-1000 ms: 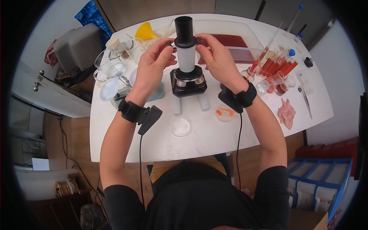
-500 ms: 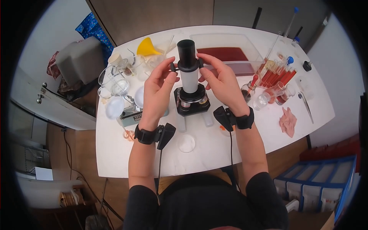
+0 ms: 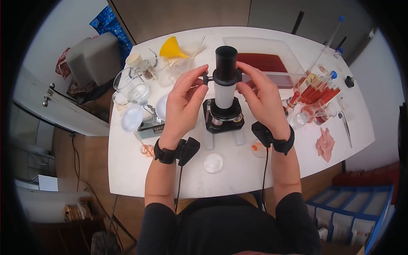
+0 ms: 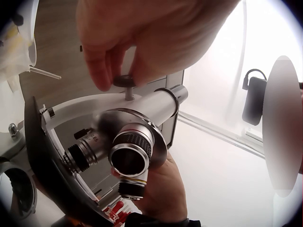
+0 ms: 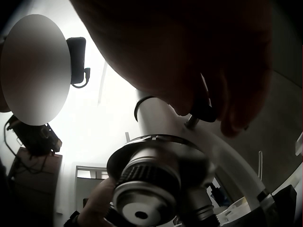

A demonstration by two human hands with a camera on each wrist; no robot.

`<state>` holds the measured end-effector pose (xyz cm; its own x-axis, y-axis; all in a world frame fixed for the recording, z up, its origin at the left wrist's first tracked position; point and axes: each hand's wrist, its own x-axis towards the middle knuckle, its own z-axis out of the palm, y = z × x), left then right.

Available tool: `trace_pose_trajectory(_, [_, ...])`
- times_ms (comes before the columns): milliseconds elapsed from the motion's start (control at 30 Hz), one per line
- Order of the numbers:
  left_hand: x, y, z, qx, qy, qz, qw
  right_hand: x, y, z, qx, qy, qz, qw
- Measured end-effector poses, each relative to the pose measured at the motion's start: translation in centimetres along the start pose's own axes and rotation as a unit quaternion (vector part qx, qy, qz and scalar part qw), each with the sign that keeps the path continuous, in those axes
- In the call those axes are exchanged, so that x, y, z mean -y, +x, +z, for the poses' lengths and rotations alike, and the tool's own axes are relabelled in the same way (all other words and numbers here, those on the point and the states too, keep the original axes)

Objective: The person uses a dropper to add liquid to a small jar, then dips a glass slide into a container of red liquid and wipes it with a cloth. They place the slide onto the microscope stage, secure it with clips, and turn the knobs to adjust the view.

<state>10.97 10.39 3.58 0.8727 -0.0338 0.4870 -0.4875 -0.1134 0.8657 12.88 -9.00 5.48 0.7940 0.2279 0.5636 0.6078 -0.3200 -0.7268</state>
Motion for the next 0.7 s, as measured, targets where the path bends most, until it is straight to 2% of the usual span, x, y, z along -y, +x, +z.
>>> trace_pose_trajectory(700, [0.86,-0.14,0.23,-0.003,0.013,0.033,0.999,-0.32,-0.12,0.10,-0.014,-0.023,-0.014,1.000])
